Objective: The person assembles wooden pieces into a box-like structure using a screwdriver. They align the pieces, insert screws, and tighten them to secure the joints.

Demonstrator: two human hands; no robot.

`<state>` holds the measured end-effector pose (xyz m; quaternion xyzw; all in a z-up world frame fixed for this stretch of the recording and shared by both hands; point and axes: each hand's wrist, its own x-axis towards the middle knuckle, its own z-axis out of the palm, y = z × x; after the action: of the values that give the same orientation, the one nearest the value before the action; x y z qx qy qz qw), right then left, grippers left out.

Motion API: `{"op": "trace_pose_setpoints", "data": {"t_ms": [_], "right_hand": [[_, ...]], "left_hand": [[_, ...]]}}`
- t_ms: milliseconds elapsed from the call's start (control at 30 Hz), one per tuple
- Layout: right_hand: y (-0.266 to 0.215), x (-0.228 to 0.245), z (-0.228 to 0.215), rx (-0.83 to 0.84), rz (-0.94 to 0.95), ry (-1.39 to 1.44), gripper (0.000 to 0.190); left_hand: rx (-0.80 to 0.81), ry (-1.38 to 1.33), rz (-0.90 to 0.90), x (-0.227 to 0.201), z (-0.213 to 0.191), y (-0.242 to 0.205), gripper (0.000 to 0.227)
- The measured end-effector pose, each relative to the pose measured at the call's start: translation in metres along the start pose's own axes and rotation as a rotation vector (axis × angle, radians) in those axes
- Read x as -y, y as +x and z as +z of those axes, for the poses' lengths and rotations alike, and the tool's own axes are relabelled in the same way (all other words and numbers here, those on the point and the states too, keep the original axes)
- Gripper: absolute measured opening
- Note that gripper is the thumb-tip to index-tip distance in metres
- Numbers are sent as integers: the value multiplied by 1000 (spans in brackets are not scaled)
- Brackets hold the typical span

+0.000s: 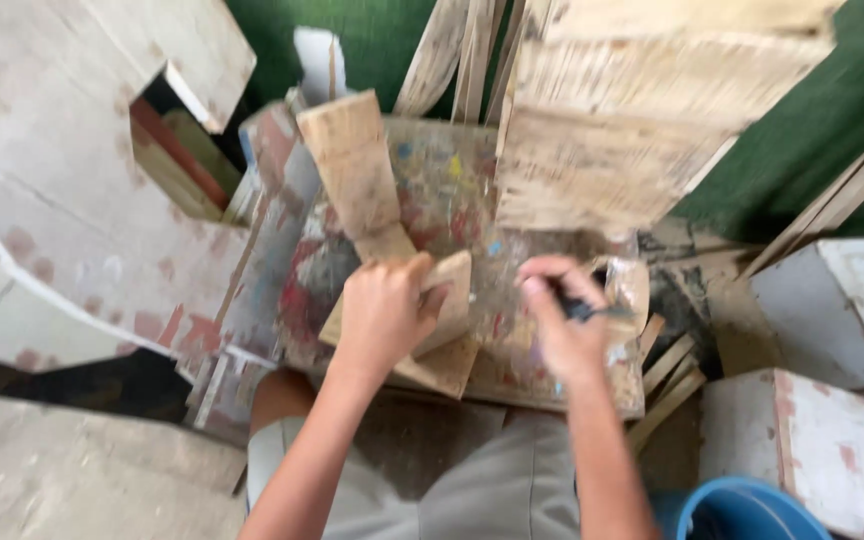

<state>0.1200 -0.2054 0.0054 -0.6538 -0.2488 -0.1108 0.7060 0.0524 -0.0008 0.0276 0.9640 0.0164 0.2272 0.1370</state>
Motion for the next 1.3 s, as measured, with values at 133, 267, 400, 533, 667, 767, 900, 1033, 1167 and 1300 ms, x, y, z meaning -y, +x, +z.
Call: {"op": "trace_pose_setpoints", "data": {"t_ms": [133,267,400,533,667,767,900,1033,1167,1300], "right_hand": [[-5,12,28,75,-95,8,7],[-10,2,37,99,-166,-114,5],[-10,12,44,77,-207,-188,6],[-4,11,46,57,-224,-223,7],[-1,11,49,72,-235,-274,7],[-2,13,51,63,-226,-278,8],[-4,23,55,30,-253,-334,9],[-9,27,61,-7,-272,-345,11],[-15,28,63,-21,-293,-364,10],[-14,21,62,-38,-264,-355,11]], "left_hand": [[4,24,-5,-1,1,6,28],[-12,-9,16,0,-2,7,28],[-16,-11,29,1,-4,9,26],[-28,1,62,1,-4,9,27],[-25,-7,53,1,-2,6,26],[-40,-16,65,0,-7,5,26],[-43,-26,82,-2,-11,4,24],[-59,-10,95,-4,-11,2,25],[-38,-1,106,-6,-12,-2,20],[-10,5,108,-6,-13,1,21]]}}
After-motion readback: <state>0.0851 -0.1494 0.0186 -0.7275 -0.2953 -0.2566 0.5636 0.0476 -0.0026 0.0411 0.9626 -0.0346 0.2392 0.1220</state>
